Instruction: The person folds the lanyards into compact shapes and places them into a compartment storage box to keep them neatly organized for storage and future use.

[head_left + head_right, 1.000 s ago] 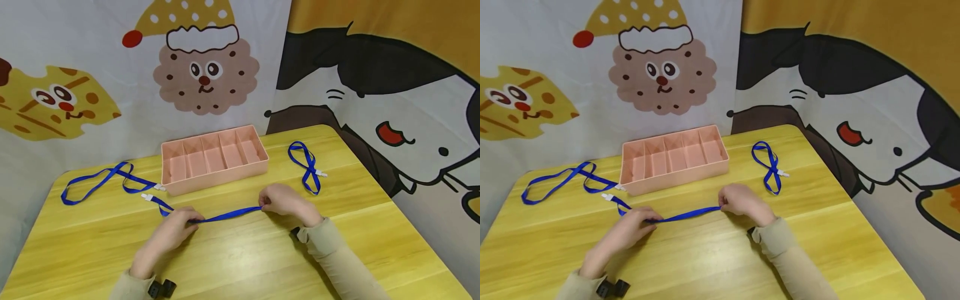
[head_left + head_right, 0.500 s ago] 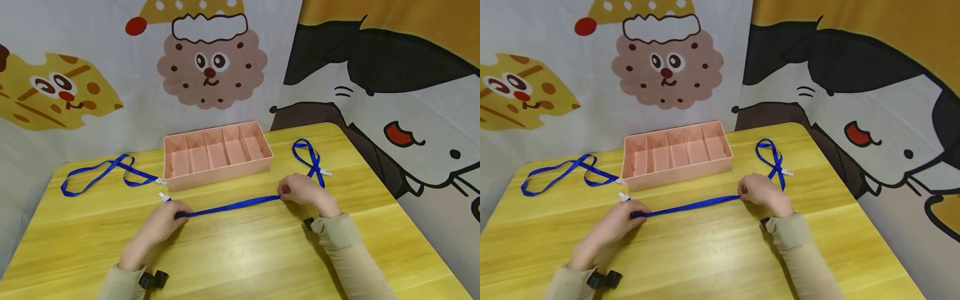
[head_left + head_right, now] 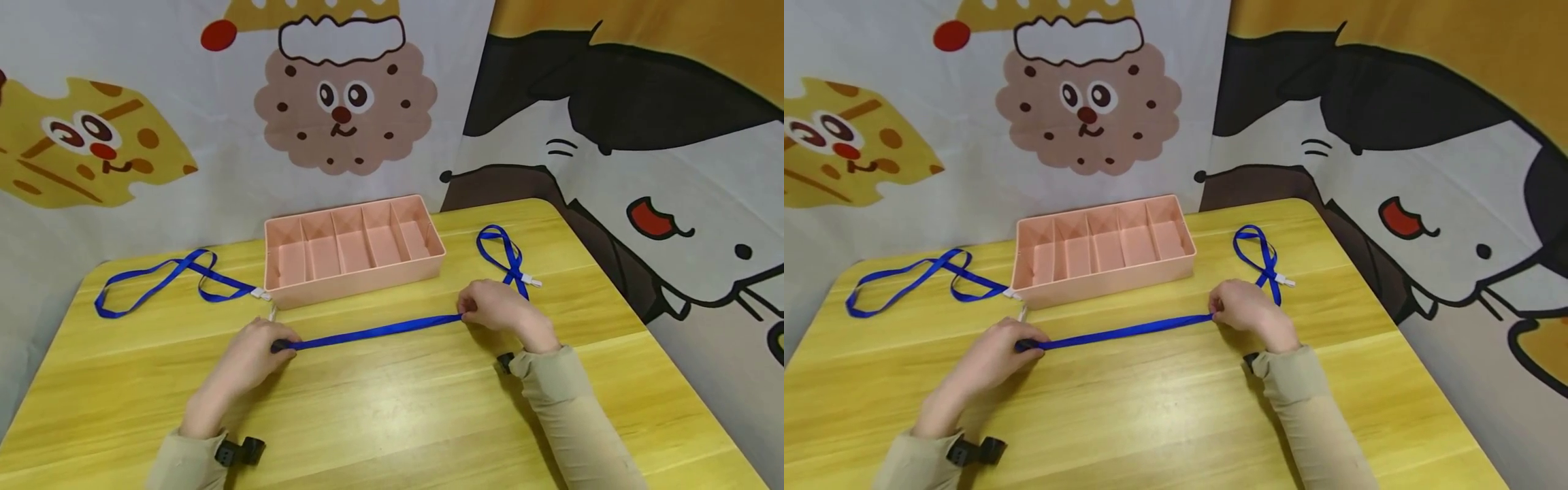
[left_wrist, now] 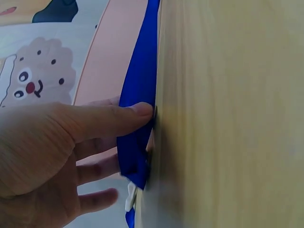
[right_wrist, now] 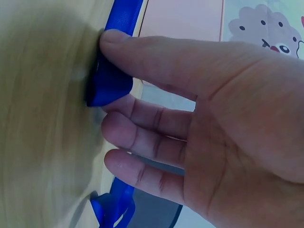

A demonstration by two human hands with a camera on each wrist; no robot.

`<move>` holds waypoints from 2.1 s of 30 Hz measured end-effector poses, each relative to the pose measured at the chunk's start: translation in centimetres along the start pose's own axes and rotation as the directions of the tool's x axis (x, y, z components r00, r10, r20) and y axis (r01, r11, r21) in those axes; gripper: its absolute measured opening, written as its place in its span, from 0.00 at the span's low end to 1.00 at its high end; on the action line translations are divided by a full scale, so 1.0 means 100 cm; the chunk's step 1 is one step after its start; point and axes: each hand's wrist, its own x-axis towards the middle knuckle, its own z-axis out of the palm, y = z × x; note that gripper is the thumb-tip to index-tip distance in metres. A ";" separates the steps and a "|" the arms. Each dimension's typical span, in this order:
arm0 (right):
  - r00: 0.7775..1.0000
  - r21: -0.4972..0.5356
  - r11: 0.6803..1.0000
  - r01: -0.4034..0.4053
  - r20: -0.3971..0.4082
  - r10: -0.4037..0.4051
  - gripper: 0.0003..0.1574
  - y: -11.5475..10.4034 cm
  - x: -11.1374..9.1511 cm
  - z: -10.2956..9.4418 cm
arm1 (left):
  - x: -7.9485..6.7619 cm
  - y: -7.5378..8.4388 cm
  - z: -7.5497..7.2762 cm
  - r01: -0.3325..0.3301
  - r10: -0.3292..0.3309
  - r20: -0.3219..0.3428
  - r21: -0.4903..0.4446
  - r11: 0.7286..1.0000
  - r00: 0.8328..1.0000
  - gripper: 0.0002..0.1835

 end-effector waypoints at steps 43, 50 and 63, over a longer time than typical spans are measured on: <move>0.930 0.148 0.969 0.198 -0.339 -0.138 0.03 0.026 -0.015 -0.021 | -0.014 -0.025 -0.030 0.113 -0.112 0.016 -0.227 0.967 0.994 0.07; 0.924 0.257 0.942 0.215 -0.366 -0.111 0.07 0.027 -0.019 -0.026 | -0.016 -0.026 -0.035 0.127 -0.131 -0.003 -0.221 0.967 0.991 0.09; 0.913 0.677 0.689 0.260 -0.405 0.053 0.09 0.026 -0.028 -0.035 | -0.017 -0.027 -0.039 0.141 -0.140 0.022 -0.222 0.965 0.990 0.08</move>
